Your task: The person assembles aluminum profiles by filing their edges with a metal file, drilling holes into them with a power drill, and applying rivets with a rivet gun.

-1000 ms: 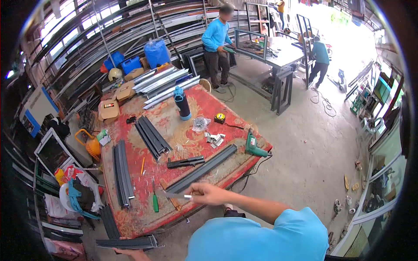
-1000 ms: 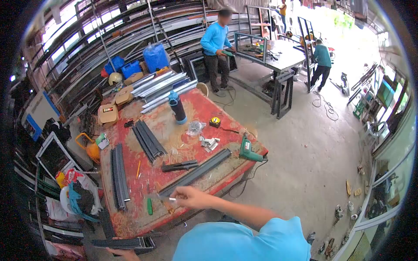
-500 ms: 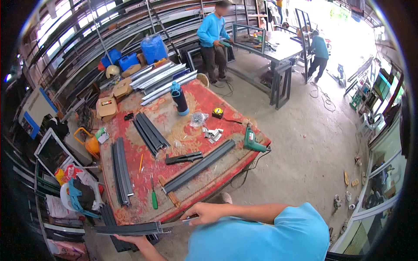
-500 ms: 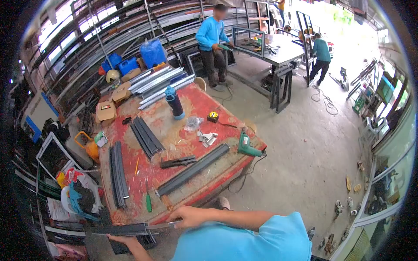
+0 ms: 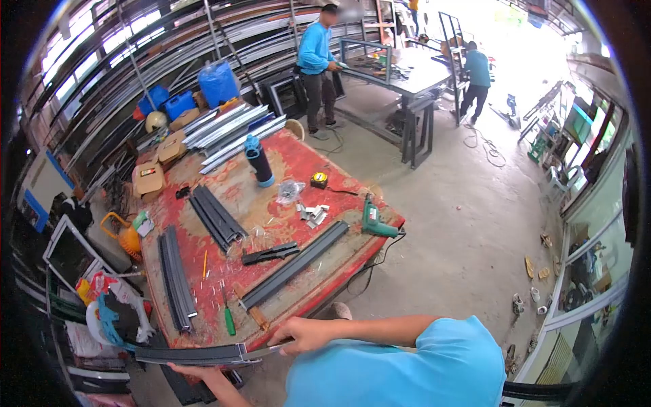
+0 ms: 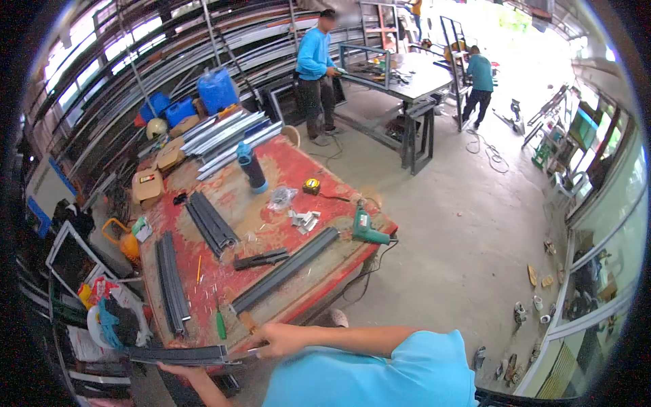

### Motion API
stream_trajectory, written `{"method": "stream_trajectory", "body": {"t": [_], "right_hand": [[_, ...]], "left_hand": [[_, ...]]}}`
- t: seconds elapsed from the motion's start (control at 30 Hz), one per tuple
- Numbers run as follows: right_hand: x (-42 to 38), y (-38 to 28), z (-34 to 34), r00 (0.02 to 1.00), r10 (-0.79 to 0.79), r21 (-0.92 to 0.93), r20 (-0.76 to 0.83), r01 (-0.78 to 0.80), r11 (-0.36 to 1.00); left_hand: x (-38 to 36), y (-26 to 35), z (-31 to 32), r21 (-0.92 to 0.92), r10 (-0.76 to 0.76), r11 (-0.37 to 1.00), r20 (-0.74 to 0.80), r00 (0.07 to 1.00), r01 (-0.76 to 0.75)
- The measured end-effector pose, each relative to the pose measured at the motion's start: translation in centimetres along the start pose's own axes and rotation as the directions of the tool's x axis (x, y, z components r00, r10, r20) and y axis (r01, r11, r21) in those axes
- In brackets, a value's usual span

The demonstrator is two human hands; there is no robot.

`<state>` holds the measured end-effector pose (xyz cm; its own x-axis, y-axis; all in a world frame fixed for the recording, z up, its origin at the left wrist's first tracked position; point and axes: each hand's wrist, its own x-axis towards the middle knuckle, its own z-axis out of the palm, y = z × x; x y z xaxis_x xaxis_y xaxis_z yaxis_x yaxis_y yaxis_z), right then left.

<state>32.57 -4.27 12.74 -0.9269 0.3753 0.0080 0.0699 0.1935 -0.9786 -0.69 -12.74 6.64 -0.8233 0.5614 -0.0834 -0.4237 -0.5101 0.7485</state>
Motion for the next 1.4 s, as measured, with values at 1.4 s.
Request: {"method": "stream_trajectory", "body": {"t": [1.4], "right_hand": [[2.1,-3.0,-0.1,0.935,0.237,0.128,-0.263,-0.21,0.969]], "left_hand": [[3.9,1.3,-5.2,-0.188,-0.109,0.98,-0.216,0.97,0.068]]}}
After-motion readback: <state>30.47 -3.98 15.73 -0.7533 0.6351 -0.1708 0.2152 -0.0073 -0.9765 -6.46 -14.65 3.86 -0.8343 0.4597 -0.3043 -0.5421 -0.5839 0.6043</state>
